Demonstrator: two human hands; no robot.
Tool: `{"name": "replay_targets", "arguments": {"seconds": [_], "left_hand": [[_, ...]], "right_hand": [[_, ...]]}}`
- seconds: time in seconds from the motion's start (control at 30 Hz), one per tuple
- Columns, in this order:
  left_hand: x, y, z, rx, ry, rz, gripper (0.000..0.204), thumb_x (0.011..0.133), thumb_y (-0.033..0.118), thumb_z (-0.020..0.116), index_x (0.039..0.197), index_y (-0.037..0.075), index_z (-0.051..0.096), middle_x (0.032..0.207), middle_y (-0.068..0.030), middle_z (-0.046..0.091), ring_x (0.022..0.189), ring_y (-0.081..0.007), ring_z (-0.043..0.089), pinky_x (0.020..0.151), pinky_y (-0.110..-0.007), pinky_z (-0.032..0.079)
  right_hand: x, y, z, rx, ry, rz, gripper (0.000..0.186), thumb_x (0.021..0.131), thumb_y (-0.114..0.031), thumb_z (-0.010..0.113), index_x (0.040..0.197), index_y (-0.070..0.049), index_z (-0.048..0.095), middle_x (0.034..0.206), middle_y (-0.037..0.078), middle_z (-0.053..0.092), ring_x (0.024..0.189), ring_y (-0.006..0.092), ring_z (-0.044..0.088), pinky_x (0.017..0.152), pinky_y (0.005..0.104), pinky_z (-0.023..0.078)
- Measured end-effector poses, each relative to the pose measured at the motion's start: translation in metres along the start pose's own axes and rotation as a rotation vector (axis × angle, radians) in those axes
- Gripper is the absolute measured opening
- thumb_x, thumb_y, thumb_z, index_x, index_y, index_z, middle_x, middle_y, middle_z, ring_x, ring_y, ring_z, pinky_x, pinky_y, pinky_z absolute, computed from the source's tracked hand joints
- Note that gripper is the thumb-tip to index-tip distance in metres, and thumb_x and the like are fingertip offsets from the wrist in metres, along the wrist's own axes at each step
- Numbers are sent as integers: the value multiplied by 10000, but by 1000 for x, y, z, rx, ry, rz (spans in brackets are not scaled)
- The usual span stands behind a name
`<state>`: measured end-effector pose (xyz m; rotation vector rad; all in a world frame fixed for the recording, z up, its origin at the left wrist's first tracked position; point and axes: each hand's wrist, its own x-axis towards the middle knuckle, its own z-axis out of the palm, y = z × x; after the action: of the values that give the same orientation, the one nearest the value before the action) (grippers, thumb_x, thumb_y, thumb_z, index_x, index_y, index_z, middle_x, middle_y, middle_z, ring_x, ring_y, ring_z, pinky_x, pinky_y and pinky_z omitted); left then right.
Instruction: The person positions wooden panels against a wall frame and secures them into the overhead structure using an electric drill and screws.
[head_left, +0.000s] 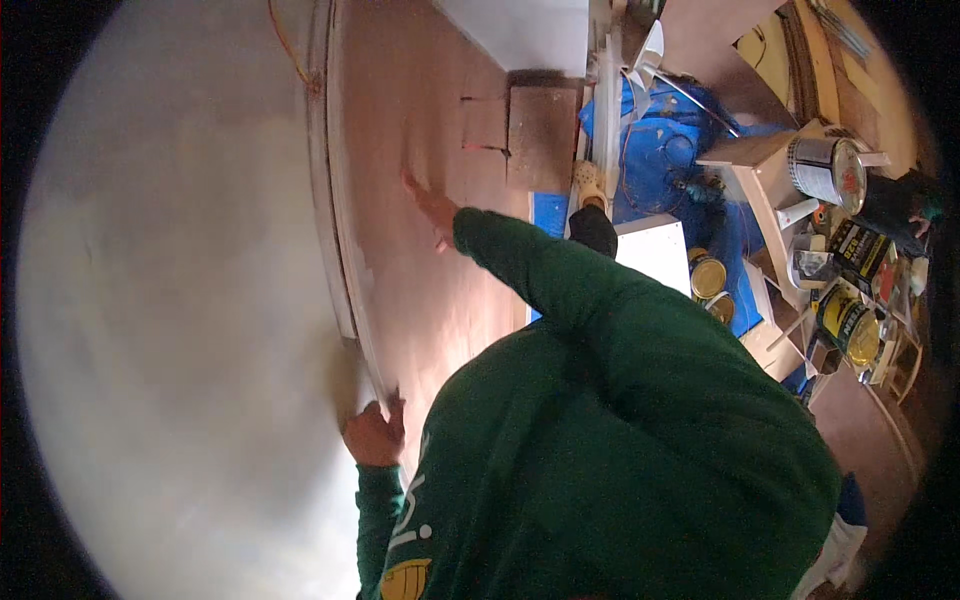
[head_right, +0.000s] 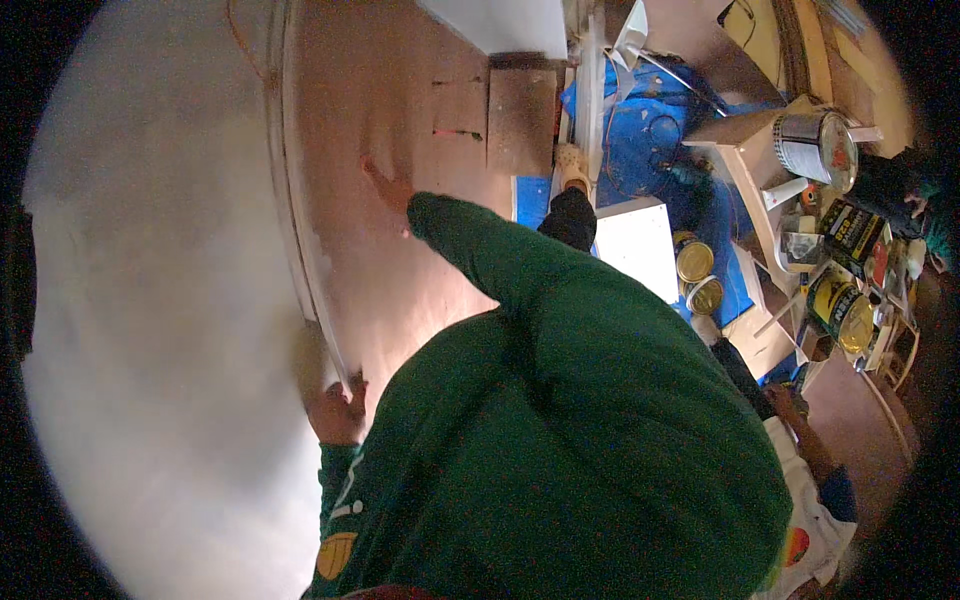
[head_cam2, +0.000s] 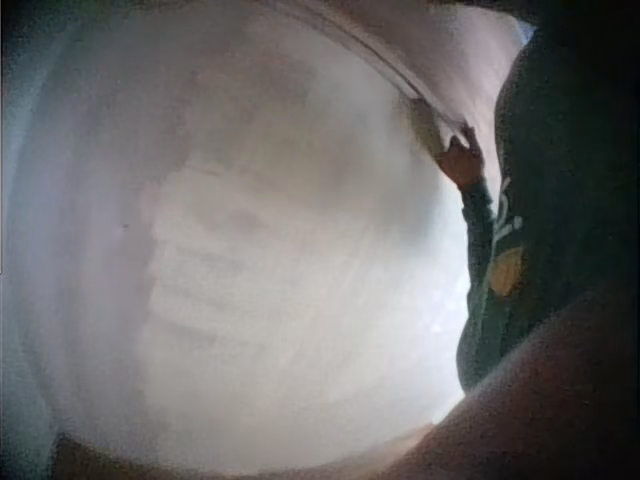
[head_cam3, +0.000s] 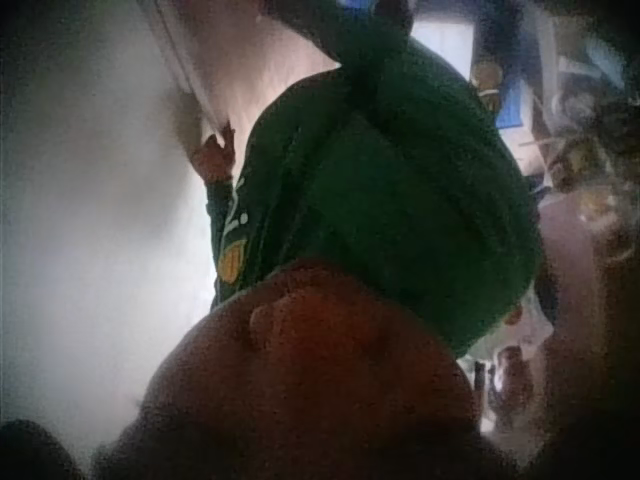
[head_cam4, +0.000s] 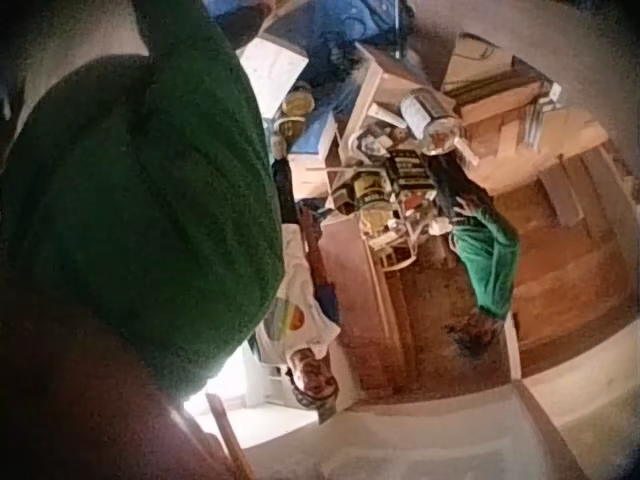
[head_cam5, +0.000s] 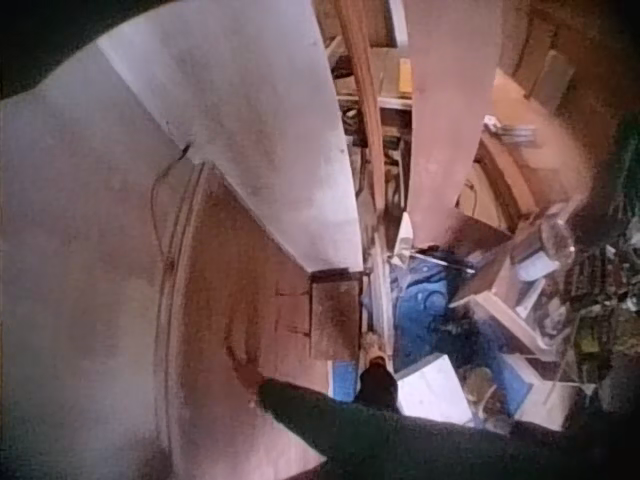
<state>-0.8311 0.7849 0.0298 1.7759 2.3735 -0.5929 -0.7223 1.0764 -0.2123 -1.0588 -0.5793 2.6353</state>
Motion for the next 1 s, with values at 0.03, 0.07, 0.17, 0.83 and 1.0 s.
{"name": "replay_targets", "arguments": {"seconds": [0.03,0.07,0.17,0.83,1.0], "left_hand": [[2,6,-6,-19,-34,-23,545,850,553,659,608,75,560,520,-188,550,497,-418,578,487,-513,457],[-3,15,-14,-72,-63,-92,552,847,547,663,591,72,547,524,-190,554,489,-405,580,485,-507,455],[-9,28,-39,-91,-187,-171,533,847,516,666,608,53,556,533,-198,565,513,-415,592,511,-510,472],[56,73,-93,-283,266,3,335,842,242,735,1067,-1,686,1093,-212,686,1032,-375,659,897,-447,523],[125,74,-24,-151,413,305,690,828,59,670,1456,-24,395,1546,-255,329,1417,-457,324,1159,-551,279]], "right_hand": [[4,-6,-3,25,19,2,1191,741,-926,394,1593,-218,-42,1659,129,-13,1500,440,33,1081,762,171],[-13,-9,9,69,25,55,1191,745,-922,399,1591,-219,-57,1661,122,-6,1500,438,41,1076,765,171],[-9,-17,5,98,56,45,1195,751,-916,405,1585,-218,-91,1662,112,-7,1500,434,48,1071,769,171],[9,-5,8,4,138,-85,1302,725,-912,459,1565,-125,-149,1657,132,-43,1514,392,32,1097,742,162],[-29,-26,8,-130,-83,-20,1258,733,-928,405,1585,-128,-60,1660,121,-62,1516,388,16,1087,749,148]]}}
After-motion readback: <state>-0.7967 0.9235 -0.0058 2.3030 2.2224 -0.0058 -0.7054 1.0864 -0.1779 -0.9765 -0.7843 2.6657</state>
